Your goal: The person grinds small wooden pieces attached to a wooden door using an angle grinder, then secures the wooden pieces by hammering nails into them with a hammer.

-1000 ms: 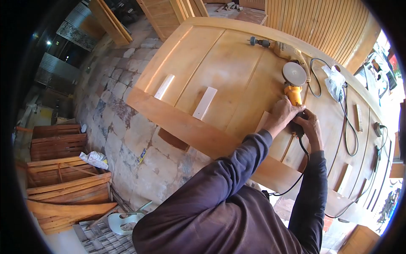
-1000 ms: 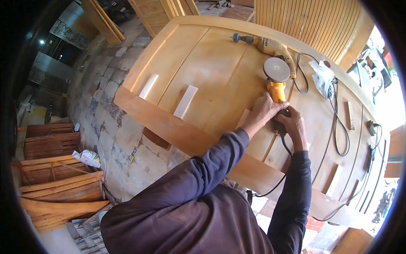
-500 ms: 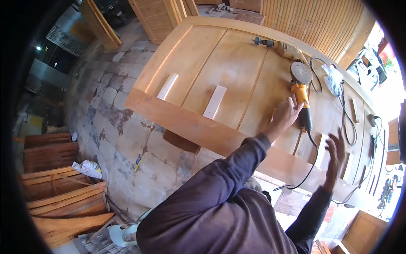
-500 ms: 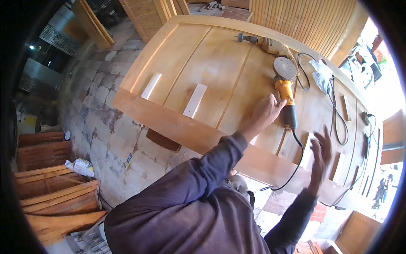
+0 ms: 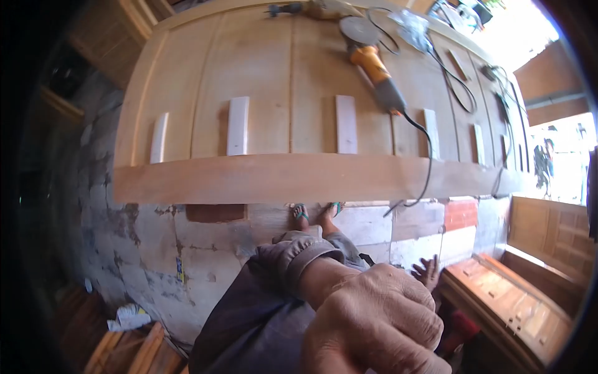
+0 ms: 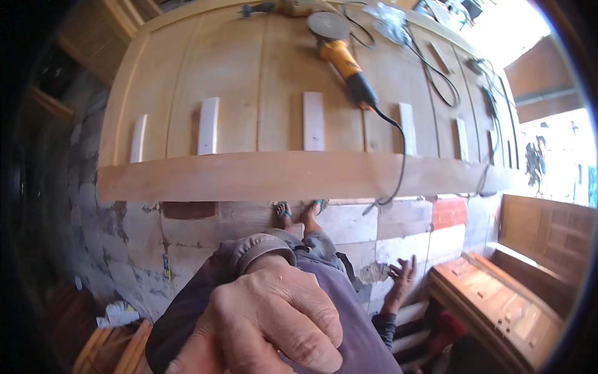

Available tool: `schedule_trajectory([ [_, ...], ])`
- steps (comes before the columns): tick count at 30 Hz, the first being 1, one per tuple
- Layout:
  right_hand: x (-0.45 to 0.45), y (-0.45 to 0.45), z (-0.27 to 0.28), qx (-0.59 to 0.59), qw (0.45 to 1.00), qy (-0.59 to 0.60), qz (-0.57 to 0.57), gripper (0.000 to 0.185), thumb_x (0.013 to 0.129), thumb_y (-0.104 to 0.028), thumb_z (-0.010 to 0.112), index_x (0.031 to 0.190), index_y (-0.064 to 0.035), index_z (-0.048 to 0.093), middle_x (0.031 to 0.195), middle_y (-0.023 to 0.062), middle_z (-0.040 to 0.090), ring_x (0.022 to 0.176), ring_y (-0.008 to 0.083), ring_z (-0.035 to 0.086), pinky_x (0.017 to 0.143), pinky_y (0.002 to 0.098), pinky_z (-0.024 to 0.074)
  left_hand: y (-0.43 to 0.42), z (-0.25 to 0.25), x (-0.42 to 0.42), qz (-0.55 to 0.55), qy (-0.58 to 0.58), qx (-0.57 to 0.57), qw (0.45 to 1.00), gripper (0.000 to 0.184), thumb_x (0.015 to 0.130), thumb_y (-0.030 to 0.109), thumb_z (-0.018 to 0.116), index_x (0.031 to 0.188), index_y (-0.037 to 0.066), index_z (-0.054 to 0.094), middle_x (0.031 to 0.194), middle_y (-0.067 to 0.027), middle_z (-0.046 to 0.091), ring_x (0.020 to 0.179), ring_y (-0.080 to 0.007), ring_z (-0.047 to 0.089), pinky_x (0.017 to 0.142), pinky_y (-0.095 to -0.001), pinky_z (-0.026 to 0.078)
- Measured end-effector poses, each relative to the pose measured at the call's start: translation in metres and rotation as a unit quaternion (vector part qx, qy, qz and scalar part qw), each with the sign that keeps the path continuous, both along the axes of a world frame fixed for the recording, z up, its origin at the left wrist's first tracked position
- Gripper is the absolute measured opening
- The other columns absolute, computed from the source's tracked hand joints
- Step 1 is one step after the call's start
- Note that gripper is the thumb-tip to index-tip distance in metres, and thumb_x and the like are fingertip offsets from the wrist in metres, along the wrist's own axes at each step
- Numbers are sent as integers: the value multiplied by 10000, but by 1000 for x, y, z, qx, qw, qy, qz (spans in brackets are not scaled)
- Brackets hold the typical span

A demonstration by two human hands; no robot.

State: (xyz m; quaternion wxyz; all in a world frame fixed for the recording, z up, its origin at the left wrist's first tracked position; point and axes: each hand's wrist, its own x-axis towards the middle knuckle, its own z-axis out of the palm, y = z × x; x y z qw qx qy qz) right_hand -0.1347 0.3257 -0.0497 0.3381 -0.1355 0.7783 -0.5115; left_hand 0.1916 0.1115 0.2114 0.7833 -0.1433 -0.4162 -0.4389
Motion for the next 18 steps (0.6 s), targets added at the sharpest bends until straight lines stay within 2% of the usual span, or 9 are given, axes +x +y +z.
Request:
schedule_trajectory([
  [2, 7, 32, -33, 7, 1000, 1, 28, 605, 1089, -327, 634, 1618, -128, 421, 1206, 123, 679, 857, 185, 727, 681, 293, 586, 2, -3, -11, 1, -1, -24, 1000, 268, 1085, 313, 584, 1311, 324, 728, 1117, -215, 722, 690, -187, 653, 554, -276, 544],
  [3, 2, 47, -50, 21, 997, -55, 45, 617, 1085, -338, 640, 1621, -131, 413, 1191, 120, 684, 856, 186, 728, 673, 288, 583, -6, -15, -10, 3, -48, -10, 999, 381, 1114, 396, 497, 1281, 152, 736, 1025, -200, 734, 674, -213, 669, 565, -300, 554],
  [5, 21, 66, -57, 71, 996, -50, 35, 661, 1064, -378, 670, 1616, -117, 417, 1164, 116, 694, 833, 181, 727, 657, 283, 576, -6, -56, -15, 33, -215, 54, 975, 573, 1131, 461, 444, 1273, -13, 733, 980, -189, 755, 695, -252, 703, 623, -342, 582],
  [6, 24, 70, -61, 91, 994, -37, 54, 679, 1054, -394, 684, 1613, -111, 422, 1161, 114, 696, 822, 179, 726, 647, 286, 574, -7, -77, -26, 81, -296, 91, 947, 477, 1100, 390, 507, 1257, -1, 729, 991, -187, 750, 731, -252, 707, 666, -346, 582],
  [9, 24, 94, -76, 196, 977, -71, 48, 726, 1054, -441, 664, 1613, -57, 404, 1230, 154, 703, 1058, 208, 711, 884, 327, 565, -22, -147, -61, 227, -468, 167, 838, 251, 1000, 164, 685, 1210, 32, 722, 988, -162, 728, 810, -249, 704, 749, -347, 569],
  [10, 18, 107, -88, 206, 975, -65, 57, 742, 1034, -445, 687, 1606, -59, 416, 1196, 149, 707, 963, 198, 714, 786, 322, 562, -28, -179, -66, 261, -509, 198, 796, 271, 980, 128, 705, 1235, 37, 716, 999, -145, 728, 820, -258, 708, 751, -351, 574],
  [12, 0, 144, -118, 227, 969, -53, 78, 774, 994, -454, 733, 1594, -63, 440, 1129, 140, 715, 771, 176, 720, 590, 311, 556, -39, -208, -73, 313, -578, 214, 723, 382, 1006, 260, 696, 1321, 44, 684, 1160, -146, 742, 1053, -362, 715, 910, -467, 584],
  [15, -37, 193, -140, 270, 954, -81, 103, 831, 963, -476, 759, 1595, -50, 429, 1124, 164, 720, 735, 191, 709, 585, 320, 557, -52, -232, -79, 449, -649, 142, 597, 430, 1021, 294, 678, 1373, 47, 656, 1342, -187, 674, 1266, -409, 627, 1083, -522, 502],
  [18, -73, 226, -151, 277, 950, -132, 57, 850, 947, -484, 774, 1593, -53, 428, 1111, 172, 718, 694, 212, 699, 573, 336, 561, -58, -235, -95, 469, -677, 158, 545, 472, 1040, 326, 648, 1423, 52, 625, 1465, -208, 594, 1405, -450, 517, 1194, -544, 408],
])
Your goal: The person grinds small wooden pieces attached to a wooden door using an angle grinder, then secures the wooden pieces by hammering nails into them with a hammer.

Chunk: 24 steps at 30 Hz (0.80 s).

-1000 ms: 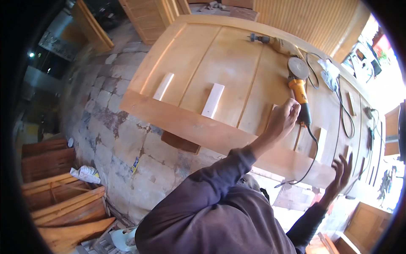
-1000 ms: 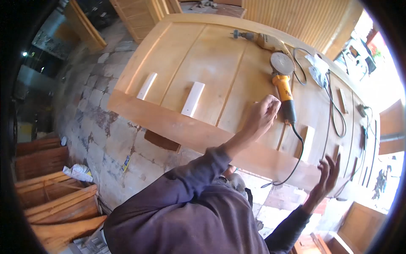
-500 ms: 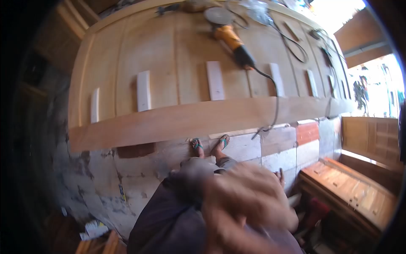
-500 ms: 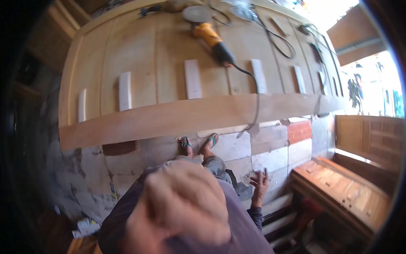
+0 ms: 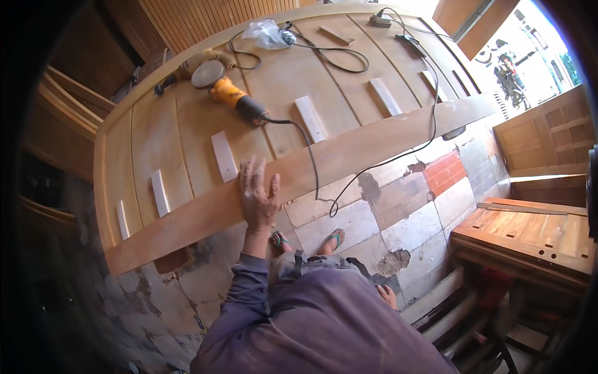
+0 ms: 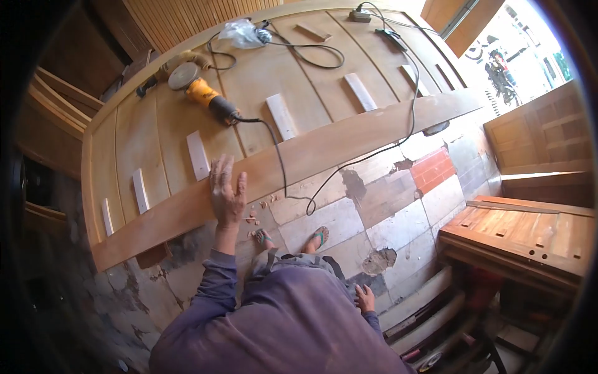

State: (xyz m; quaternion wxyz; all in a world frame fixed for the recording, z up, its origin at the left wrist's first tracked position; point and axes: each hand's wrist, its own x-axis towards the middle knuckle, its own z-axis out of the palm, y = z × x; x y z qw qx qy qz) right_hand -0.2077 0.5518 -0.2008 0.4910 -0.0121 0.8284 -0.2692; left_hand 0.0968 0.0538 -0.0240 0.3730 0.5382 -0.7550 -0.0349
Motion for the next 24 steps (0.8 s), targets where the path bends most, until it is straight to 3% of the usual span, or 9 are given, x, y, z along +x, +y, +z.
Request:
schedule_trajectory([
  [4, -53, 24, -27, 3, 995, -34, -95, 849, 945, -481, 778, 1595, -65, 423, 1054, 156, 704, 655, 232, 690, 550, 358, 566, -4, -13, -5, 23, 18, 43, 999, 443, 1060, 328, 616, 1387, 32, 656, 1474, -229, 602, 1444, -468, 479, 1228, -531, 373],
  [10, -123, 0, -67, -54, 984, -47, -162, 824, 960, -475, 765, 1597, -84, 419, 1019, 131, 693, 663, 226, 698, 516, 368, 566, -5, -9, -10, 69, 32, 41, 996, 358, 1074, 262, 600, 1291, 2, 717, 1321, -229, 706, 1323, -444, 611, 1149, -497, 471],
  [14, -141, -52, -58, -68, 990, -17, -123, 826, 964, -475, 759, 1602, -78, 416, 1123, 169, 718, 671, 213, 702, 546, 343, 572, -6, -11, -11, 77, 55, 28, 995, 335, 1077, 243, 598, 1257, -7, 732, 1254, -234, 735, 1274, -438, 650, 1104, -497, 506],
  [18, -151, -95, -51, -115, 987, -8, -113, 778, 985, -432, 744, 1596, -64, 433, 1144, 170, 718, 714, 188, 703, 565, 316, 563, 1, -9, -14, 108, 103, 28, 988, 295, 1083, 191, 594, 1247, -9, 737, 1223, -229, 750, 1209, -359, 705, 1023, -439, 557],
  [20, -153, -114, -42, -119, 989, -7, -87, 764, 990, -415, 745, 1593, -57, 441, 1127, 164, 719, 722, 175, 695, 567, 308, 554, -2, 10, -27, 147, 166, 67, 973, 278, 1087, 169, 593, 1240, -11, 739, 1182, -220, 763, 1158, -311, 733, 978, -400, 576],
  [21, -154, -125, -38, -120, 990, -5, -75, 757, 992, -406, 745, 1591, -54, 445, 1118, 162, 719, 725, 168, 691, 568, 305, 550, -17, 12, -30, 138, 175, 15, 975, 280, 1096, 165, 585, 1236, -22, 738, 1132, -199, 771, 1086, -263, 748, 930, -362, 585],
  [23, -164, -139, -34, -106, 994, 6, -29, 754, 987, -396, 753, 1585, -48, 454, 1078, 150, 722, 716, 157, 681, 569, 298, 543, -58, 61, -58, 100, 154, -39, 982, 313, 1105, 181, 577, 1301, -33, 695, 1178, -190, 744, 1090, -268, 735, 940, -354, 577],
  [24, -172, -143, -31, -97, 995, 13, -5, 752, 985, -391, 757, 1582, -44, 459, 1058, 145, 724, 711, 152, 676, 569, 295, 540, -85, 81, -70, 70, 205, -22, 976, 337, 1110, 187, 571, 1346, -36, 659, 1228, -188, 719, 1134, -273, 715, 964, -359, 565],
])
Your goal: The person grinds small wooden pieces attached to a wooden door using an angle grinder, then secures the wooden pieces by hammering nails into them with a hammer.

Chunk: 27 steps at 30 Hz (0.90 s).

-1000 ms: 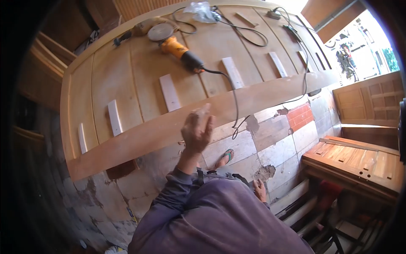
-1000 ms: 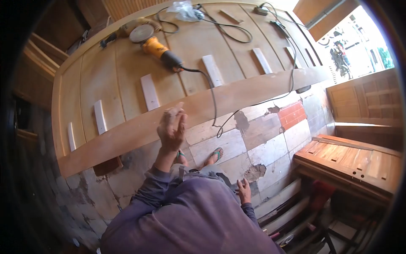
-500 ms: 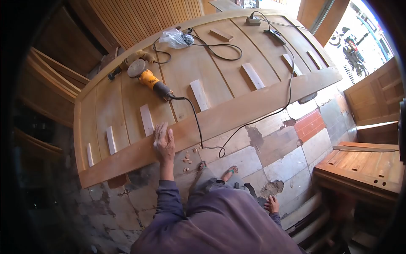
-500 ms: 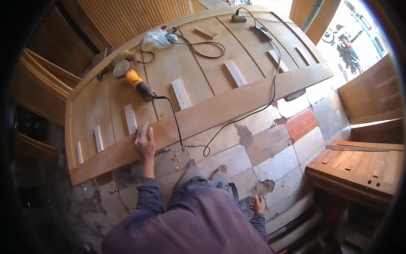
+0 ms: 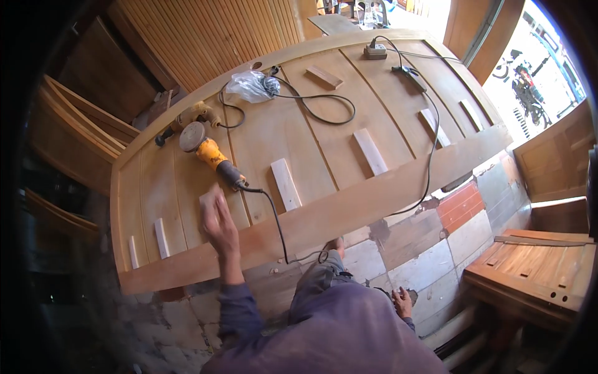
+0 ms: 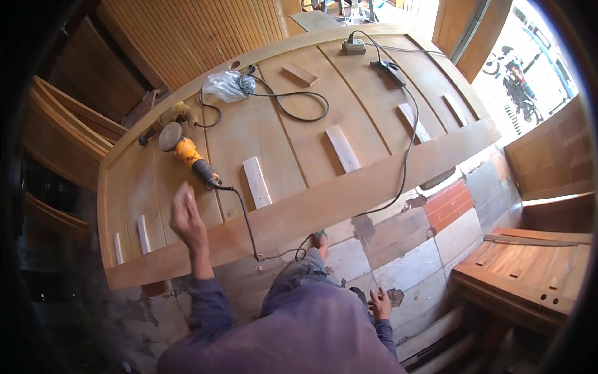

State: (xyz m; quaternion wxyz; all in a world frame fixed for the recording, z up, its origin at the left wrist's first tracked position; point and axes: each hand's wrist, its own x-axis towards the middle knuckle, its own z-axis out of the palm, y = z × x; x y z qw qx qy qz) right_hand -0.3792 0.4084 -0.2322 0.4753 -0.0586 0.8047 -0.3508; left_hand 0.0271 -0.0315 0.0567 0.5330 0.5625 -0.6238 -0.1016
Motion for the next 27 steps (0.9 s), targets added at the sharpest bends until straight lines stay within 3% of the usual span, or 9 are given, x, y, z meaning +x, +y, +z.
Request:
schedule_trajectory([
  [3, -31, -26, 4, 34, 997, 33, 60, 774, 957, -381, 783, 1573, -33, 470, 973, 126, 726, 688, 154, 670, 569, 288, 536, -110, 36, -20, -76, 88, 30, 993, 434, 1098, 220, 596, 1447, -37, 565, 1321, -197, 652, 1249, -302, 648, 1039, -373, 521],
  [7, -70, -49, 19, 58, 996, 61, 23, 791, 950, -390, 787, 1577, -32, 462, 988, 131, 732, 682, 160, 676, 568, 299, 545, -283, 43, -21, -16, -177, -42, 983, 604, 1027, 395, 675, 1447, -24, 558, 1403, -273, 613, 1281, -383, 621, 1047, -412, 507],
  [9, -86, -62, 30, 30, 997, 62, -39, 785, 958, -394, 780, 1579, -36, 459, 1002, 131, 732, 692, 162, 684, 572, 302, 549, -352, 24, -26, 49, -271, -67, 959, 555, 1004, 463, 680, 1294, -9, 659, 1268, -266, 698, 1159, -402, 683, 953, -467, 534],
  [12, -96, -73, 39, -4, 994, 66, -84, 776, 972, -398, 769, 1584, -42, 452, 1036, 134, 731, 711, 168, 697, 578, 306, 551, -442, -16, 6, -52, -264, 153, 951, 472, 979, 463, 706, 1071, 0, 710, 1025, -234, 762, 971, -433, 724, 844, -503, 544],
  [15, -98, -72, 34, 6, 994, 52, -97, 767, 984, -396, 756, 1589, -48, 441, 1089, 145, 734, 726, 179, 709, 580, 311, 551, -433, -14, -13, -60, -346, 39, 935, 414, 988, 423, 708, 885, 22, 685, 779, -111, 738, 751, -323, 717, 713, -424, 551],
  [17, -92, -67, 30, 21, 993, 36, -109, 762, 988, -389, 749, 1592, -48, 434, 1124, 154, 737, 735, 186, 714, 581, 315, 551, -429, -20, -24, -146, -129, 104, 975, 367, 995, 405, 706, 875, 58, 693, 768, -37, 695, 717, -210, 665, 670, -349, 521],
  [21, -97, -61, 15, 34, 992, -27, -117, 778, 977, -373, 755, 1597, -47, 415, 1148, 169, 740, 706, 202, 715, 555, 322, 548, -396, -18, -49, -181, 213, 181, 943, 269, 1006, 372, 699, 872, 139, 708, 760, 63, 604, 688, -48, 552, 617, -239, 454],
  [24, -118, -59, -14, 20, 990, -42, -133, 794, 969, -386, 763, 1596, -48, 412, 1148, 179, 736, 685, 203, 713, 528, 317, 538, -385, -26, -64, -97, 254, 179, 945, 181, 1003, 310, 679, 905, 164, 720, 792, 51, 652, 683, -57, 587, 614, -232, 469],
  [27, -150, -78, -19, 25, 987, -56, -150, 803, 969, -405, 765, 1598, -53, 410, 1154, 199, 718, 670, 207, 706, 516, 316, 537, -381, -41, -65, -102, 481, 255, 833, 140, 991, 252, 649, 935, 157, 736, 794, 34, 678, 640, -60, 609, 546, -245, 475],
])
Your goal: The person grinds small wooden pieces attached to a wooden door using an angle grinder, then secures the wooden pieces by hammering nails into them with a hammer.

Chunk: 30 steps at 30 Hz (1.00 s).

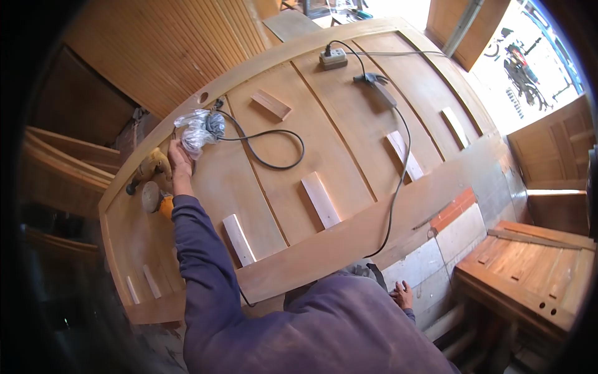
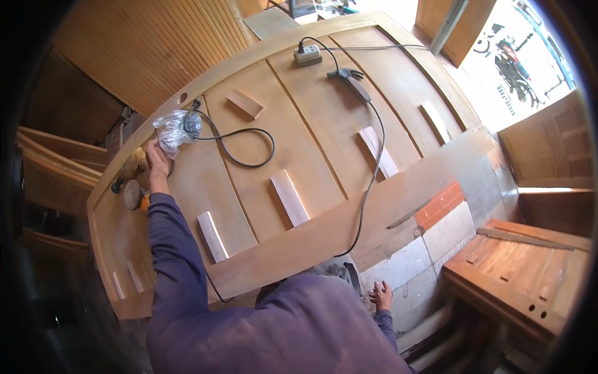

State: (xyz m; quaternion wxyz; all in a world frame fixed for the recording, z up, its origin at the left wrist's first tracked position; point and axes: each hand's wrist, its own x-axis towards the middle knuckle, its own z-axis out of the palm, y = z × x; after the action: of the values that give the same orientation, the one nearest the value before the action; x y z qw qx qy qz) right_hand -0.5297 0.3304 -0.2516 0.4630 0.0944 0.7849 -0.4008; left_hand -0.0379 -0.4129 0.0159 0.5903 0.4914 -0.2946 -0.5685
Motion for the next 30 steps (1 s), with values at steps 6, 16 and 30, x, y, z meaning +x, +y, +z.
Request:
schedule_trajectory([
  [6, -88, -44, -7, -3, 999, 23, 47, 814, 976, -463, 758, 1618, -122, 394, 1128, 175, 688, 757, 254, 730, 571, 379, 588, -6, -32, 27, -67, -363, 94, 925, 214, 936, 226, 674, 1080, 111, 782, 756, 23, 696, 542, -144, 620, 454, -301, 468],
  [16, -157, -108, 32, -21, 992, 101, 76, 763, 999, -482, 729, 1604, -125, 432, 1094, 140, 690, 737, 207, 702, 565, 307, 548, -35, -21, -26, 64, -721, -124, 679, 339, 982, 446, 683, 1001, 125, 792, 945, -223, 762, 898, -446, 736, 781, -524, 577],
  [30, -58, -46, 25, 50, 988, -6, 147, 851, 979, -473, 744, 1632, -85, 359, 1150, 225, 689, 763, 302, 737, 587, 403, 594, -66, -92, -12, 10, -749, 13, 662, 262, 991, 296, 620, 1013, 95, 786, 1034, -203, 772, 978, -445, 738, 840, -545, 590],
])
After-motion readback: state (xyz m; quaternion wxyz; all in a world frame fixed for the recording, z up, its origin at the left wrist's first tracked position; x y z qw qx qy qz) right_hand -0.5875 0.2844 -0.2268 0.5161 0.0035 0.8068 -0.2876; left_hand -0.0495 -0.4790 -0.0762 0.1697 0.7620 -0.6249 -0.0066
